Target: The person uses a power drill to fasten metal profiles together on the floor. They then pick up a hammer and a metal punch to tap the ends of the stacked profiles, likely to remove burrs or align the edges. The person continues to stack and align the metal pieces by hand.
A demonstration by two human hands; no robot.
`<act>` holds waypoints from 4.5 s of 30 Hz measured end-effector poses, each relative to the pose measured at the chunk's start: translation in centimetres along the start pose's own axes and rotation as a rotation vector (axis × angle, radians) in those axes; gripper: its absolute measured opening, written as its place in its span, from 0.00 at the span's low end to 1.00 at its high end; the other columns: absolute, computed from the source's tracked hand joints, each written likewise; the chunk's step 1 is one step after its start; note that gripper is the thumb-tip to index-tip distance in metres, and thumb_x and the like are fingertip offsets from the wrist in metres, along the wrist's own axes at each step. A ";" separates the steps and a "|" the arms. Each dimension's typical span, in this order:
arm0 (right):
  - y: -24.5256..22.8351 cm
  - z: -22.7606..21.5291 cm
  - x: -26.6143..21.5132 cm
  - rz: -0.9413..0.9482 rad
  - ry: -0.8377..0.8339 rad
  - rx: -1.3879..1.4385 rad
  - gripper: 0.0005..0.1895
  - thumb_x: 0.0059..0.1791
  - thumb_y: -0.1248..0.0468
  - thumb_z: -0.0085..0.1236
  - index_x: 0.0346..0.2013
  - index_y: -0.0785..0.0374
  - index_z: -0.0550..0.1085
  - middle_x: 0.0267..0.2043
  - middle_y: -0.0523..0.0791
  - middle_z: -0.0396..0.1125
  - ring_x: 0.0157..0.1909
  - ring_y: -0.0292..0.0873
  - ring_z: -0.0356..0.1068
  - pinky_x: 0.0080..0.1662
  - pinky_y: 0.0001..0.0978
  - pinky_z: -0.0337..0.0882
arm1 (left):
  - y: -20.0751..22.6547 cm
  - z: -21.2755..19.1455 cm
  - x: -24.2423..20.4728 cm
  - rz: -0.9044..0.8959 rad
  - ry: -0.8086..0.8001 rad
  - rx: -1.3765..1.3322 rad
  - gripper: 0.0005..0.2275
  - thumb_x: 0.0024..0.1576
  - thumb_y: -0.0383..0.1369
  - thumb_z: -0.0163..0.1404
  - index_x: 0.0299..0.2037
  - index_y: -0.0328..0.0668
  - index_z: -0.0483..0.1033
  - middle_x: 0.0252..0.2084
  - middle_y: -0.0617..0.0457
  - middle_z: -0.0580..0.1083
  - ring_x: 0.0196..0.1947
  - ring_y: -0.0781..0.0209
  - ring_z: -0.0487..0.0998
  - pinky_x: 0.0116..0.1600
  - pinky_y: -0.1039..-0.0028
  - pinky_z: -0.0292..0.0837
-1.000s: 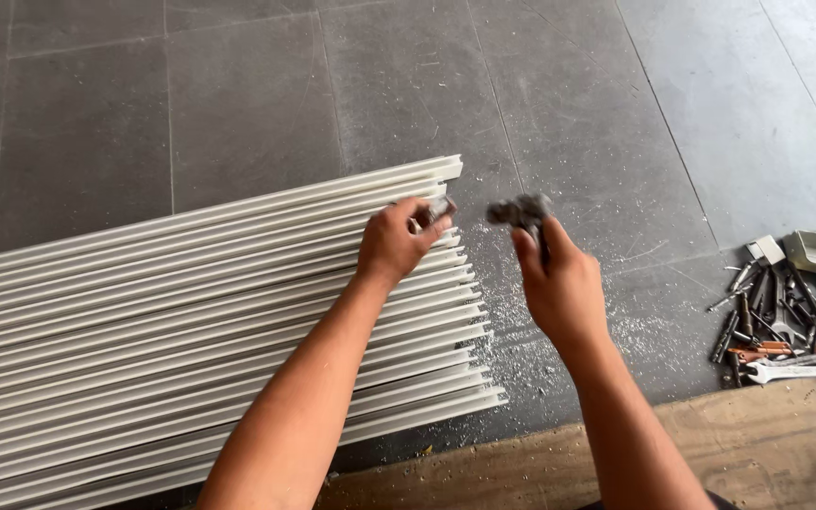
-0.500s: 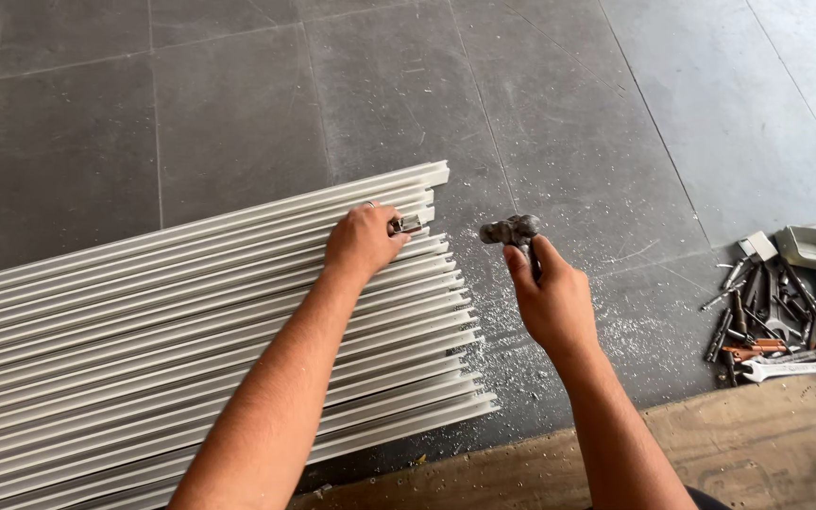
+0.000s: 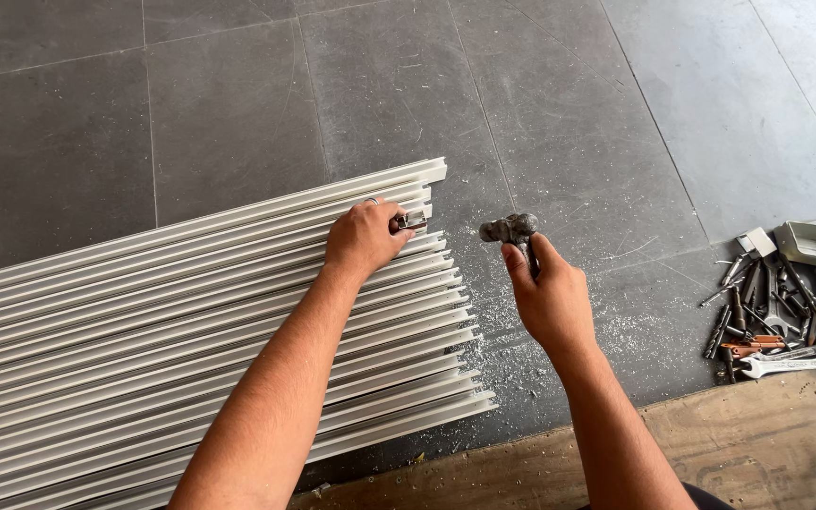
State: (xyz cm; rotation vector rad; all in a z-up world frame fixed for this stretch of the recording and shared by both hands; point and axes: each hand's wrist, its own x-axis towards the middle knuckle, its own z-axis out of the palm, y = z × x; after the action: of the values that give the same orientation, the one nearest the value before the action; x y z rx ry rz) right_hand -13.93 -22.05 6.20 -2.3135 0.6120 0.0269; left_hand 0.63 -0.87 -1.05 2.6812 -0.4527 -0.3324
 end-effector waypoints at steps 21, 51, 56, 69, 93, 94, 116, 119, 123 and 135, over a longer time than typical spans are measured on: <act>-0.2 1.2 1.0 -0.024 -0.037 -0.060 0.21 0.56 0.47 0.47 0.49 0.61 0.73 0.24 0.51 0.73 0.23 0.47 0.73 0.29 0.44 0.69 | 0.0 -0.2 0.2 -0.010 -0.041 -0.017 0.12 0.55 0.43 0.61 0.45 0.51 0.81 0.39 0.57 0.79 0.43 0.61 0.80 0.47 0.64 0.79; -2.0 0.5 1.9 -0.040 0.002 -0.031 0.19 0.56 0.48 0.47 0.44 0.61 0.73 0.23 0.51 0.70 0.22 0.48 0.69 0.30 0.45 0.67 | -1.6 -1.6 0.9 0.094 0.263 -0.472 0.14 0.54 0.43 0.60 0.45 0.47 0.80 0.38 0.55 0.80 0.35 0.60 0.83 0.39 0.66 0.80; 0.2 1.7 1.2 0.059 0.002 0.052 0.23 0.56 0.46 0.49 0.43 0.65 0.73 0.23 0.49 0.71 0.24 0.44 0.70 0.30 0.42 0.68 | -0.6 -2.6 1.4 -0.029 0.086 -0.071 0.15 0.53 0.46 0.61 0.44 0.51 0.81 0.41 0.53 0.79 0.41 0.55 0.81 0.44 0.61 0.78; -0.3 1.1 1.5 0.102 -0.004 0.063 0.24 0.53 0.45 0.51 0.51 0.62 0.74 0.24 0.49 0.72 0.26 0.43 0.73 0.33 0.39 0.69 | 1.3 -1.5 3.0 -0.007 -0.007 0.098 0.15 0.53 0.48 0.61 0.45 0.54 0.81 0.40 0.57 0.79 0.47 0.59 0.79 0.51 0.60 0.76; -3.5 1.0 3.8 -0.128 -0.052 -0.034 0.19 0.56 0.48 0.45 0.48 0.58 0.74 0.22 0.49 0.71 0.20 0.45 0.71 0.26 0.44 0.69 | 0.7 -0.5 3.4 -0.038 -0.003 -0.043 0.14 0.50 0.45 0.64 0.44 0.54 0.83 0.37 0.61 0.79 0.47 0.62 0.78 0.50 0.65 0.77; -4.7 0.7 4.4 -0.197 -0.033 -0.026 0.19 0.55 0.49 0.45 0.49 0.57 0.73 0.22 0.49 0.71 0.19 0.44 0.70 0.25 0.43 0.69 | 0.5 -0.5 3.4 -0.044 -0.004 -0.064 0.14 0.50 0.45 0.64 0.44 0.55 0.83 0.37 0.62 0.79 0.47 0.62 0.78 0.50 0.65 0.78; -3.5 0.0 3.2 -0.003 0.041 0.002 0.22 0.56 0.47 0.46 0.43 0.63 0.73 0.23 0.49 0.70 0.22 0.46 0.69 0.29 0.44 0.67 | 0.4 -3.2 3.7 0.022 0.175 -0.232 0.13 0.53 0.44 0.61 0.45 0.53 0.81 0.39 0.57 0.81 0.39 0.57 0.83 0.41 0.64 0.79; -2.2 0.5 2.6 0.078 -0.008 0.023 0.21 0.56 0.47 0.44 0.45 0.61 0.73 0.23 0.48 0.70 0.22 0.45 0.69 0.29 0.44 0.67 | 0.7 -3.6 4.2 -0.049 0.077 -0.034 0.13 0.54 0.44 0.60 0.45 0.55 0.81 0.41 0.57 0.80 0.42 0.56 0.82 0.44 0.62 0.78; -1.5 1.1 1.9 0.082 -0.002 0.014 0.22 0.54 0.46 0.47 0.48 0.59 0.73 0.22 0.50 0.71 0.22 0.46 0.70 0.30 0.43 0.67 | 0.9 -3.0 4.8 -0.058 0.029 0.095 0.13 0.54 0.45 0.61 0.45 0.55 0.81 0.43 0.57 0.79 0.45 0.57 0.80 0.48 0.61 0.77; -1.0 1.4 2.3 0.057 0.036 0.054 0.23 0.54 0.45 0.49 0.42 0.63 0.73 0.21 0.50 0.70 0.22 0.46 0.69 0.30 0.42 0.66 | 0.8 -1.7 5.9 -0.026 -0.010 0.041 0.16 0.53 0.45 0.61 0.49 0.54 0.81 0.43 0.60 0.80 0.49 0.59 0.79 0.54 0.61 0.75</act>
State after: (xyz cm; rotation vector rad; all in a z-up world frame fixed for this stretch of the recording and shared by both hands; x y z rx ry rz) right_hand -11.24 -21.52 5.40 -2.2486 0.6889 -0.0036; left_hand 6.35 -3.03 -0.13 2.7286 -0.4327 -0.3480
